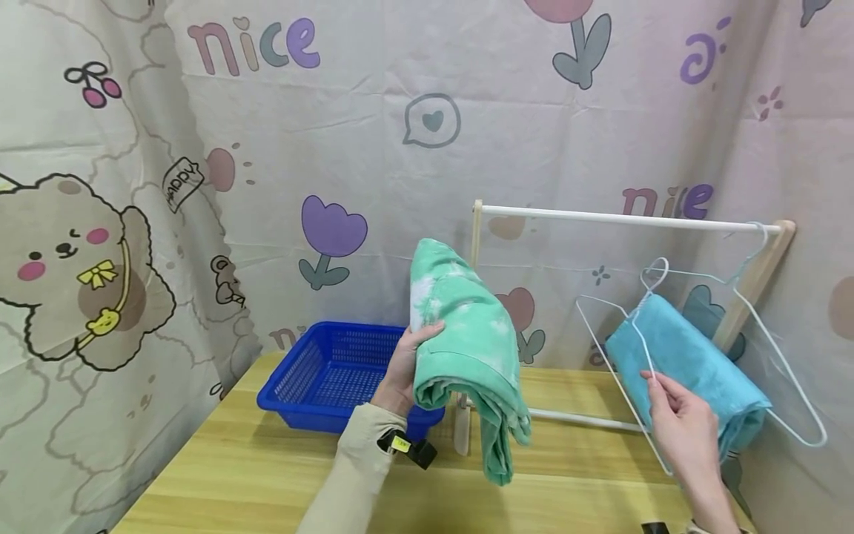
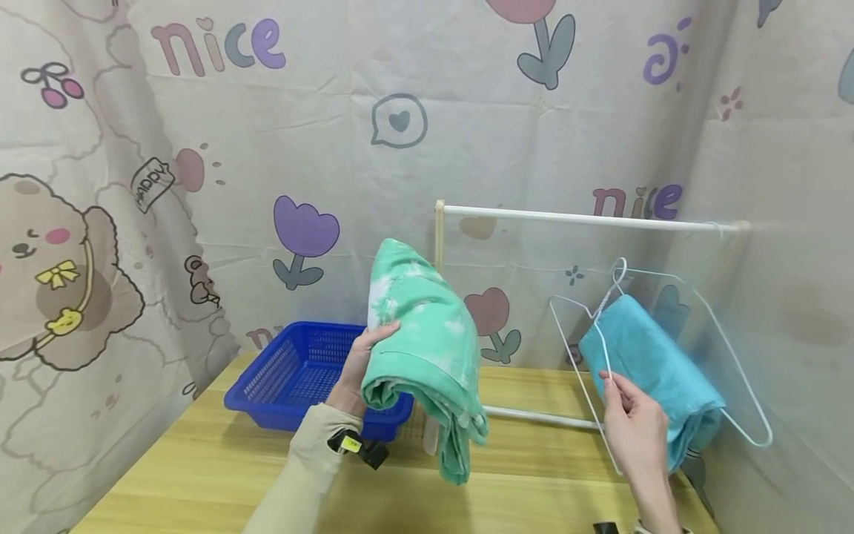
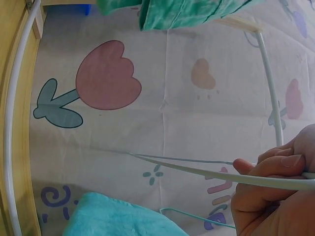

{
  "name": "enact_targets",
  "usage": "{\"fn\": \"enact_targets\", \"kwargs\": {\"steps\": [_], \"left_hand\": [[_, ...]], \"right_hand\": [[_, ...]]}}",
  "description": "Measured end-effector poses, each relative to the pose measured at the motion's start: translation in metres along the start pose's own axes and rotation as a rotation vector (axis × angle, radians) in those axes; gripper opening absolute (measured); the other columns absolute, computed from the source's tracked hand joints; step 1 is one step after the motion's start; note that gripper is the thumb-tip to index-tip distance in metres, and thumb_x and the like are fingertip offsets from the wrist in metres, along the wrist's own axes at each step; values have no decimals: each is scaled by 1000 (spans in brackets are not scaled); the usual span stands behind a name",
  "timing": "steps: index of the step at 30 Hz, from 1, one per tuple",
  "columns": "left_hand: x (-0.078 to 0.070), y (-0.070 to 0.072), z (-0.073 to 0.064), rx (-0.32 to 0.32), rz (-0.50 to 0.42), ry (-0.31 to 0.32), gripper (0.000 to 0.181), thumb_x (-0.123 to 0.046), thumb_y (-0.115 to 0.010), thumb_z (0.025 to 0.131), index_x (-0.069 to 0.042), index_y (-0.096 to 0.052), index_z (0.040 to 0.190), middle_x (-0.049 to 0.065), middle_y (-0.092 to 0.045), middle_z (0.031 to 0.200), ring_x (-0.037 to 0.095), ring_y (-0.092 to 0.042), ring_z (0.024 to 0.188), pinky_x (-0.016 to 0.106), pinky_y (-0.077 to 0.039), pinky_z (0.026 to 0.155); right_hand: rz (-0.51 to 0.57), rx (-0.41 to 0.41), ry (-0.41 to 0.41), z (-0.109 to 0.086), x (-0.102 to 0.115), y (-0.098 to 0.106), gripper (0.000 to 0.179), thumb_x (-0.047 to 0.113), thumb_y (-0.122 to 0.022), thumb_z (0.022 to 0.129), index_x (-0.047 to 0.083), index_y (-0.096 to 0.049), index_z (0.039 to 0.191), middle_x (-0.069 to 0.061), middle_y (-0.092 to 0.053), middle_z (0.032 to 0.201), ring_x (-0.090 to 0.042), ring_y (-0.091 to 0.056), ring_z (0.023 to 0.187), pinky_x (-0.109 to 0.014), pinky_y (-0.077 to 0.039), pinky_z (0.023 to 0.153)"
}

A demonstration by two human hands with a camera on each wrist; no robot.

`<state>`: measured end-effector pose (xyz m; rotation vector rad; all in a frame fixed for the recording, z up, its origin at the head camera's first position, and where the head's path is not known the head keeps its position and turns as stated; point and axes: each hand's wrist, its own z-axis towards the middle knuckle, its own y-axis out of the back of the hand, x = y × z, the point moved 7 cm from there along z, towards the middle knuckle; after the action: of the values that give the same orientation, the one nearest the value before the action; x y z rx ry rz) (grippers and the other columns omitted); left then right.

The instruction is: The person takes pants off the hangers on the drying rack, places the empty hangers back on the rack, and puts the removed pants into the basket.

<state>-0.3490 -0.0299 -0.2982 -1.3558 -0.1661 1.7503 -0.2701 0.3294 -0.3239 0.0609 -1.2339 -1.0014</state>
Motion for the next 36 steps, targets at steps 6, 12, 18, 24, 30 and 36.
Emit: {"fn": "enact_targets", "kwargs": {"steps": [6, 12, 18, 24, 30, 36], "left_hand": [[-22, 2, -13, -8, 45, -12, 28, -17, -52, 99, -14, -42, 125, -4, -66, 100, 7, -67, 81, 19, -55, 74], [-44, -2, -25, 15, 53, -21, 19, -12, -39, 104, -11, -45, 121, -5, -68, 92, 4, -68, 77, 16, -54, 73], [-57, 4, -27, 32, 77, -22, 18, -13, -37, 105, -10, -43, 122, -5, -69, 90, 3, -69, 73, 16, -55, 72], [-74, 10, -29, 37, 50, -22, 24, -11, -32, 106, -7, -35, 130, -2, -69, 92, 6, -70, 73, 17, -55, 72], [-87, 19, -21, -18, -56, 14, 20, -14, -29, 107, -7, -47, 113, -1, -68, 82, 7, -68, 68, 18, -55, 70], [-92, 40, -8, -216, -28, -1, 22, -17, -31, 105, -11, -36, 126, -4, -63, 73, 5, -64, 60, 17, -54, 64]], "right_hand": [[-13, 10, -14, -1, -1, -4, 49, 45, -41, 104, 11, -63, 131, 0, -47, 57, -15, -42, 50, -32, -30, 43], [-17, 7, 2, -1, 2, -4, 49, 45, -41, 104, 11, -63, 131, 0, -47, 59, -15, -41, 49, -31, -30, 43], [0, 17, 8, -2, 3, -6, 49, 45, -40, 104, 11, -62, 132, 0, -45, 57, -16, -39, 46, -31, -30, 40], [10, 22, 47, -3, 5, -7, 48, 44, -41, 104, 10, -63, 130, 0, -43, 57, -15, -38, 44, -31, -29, 39], [13, 8, 73, -5, 6, -7, 46, 42, -43, 104, 10, -65, 128, 1, -44, 56, -14, -37, 45, -31, -29, 40], [14, 6, 73, -7, 6, -9, 46, 41, -44, 104, 9, -66, 127, 1, -48, 58, -11, -38, 49, -30, -31, 43]]}}
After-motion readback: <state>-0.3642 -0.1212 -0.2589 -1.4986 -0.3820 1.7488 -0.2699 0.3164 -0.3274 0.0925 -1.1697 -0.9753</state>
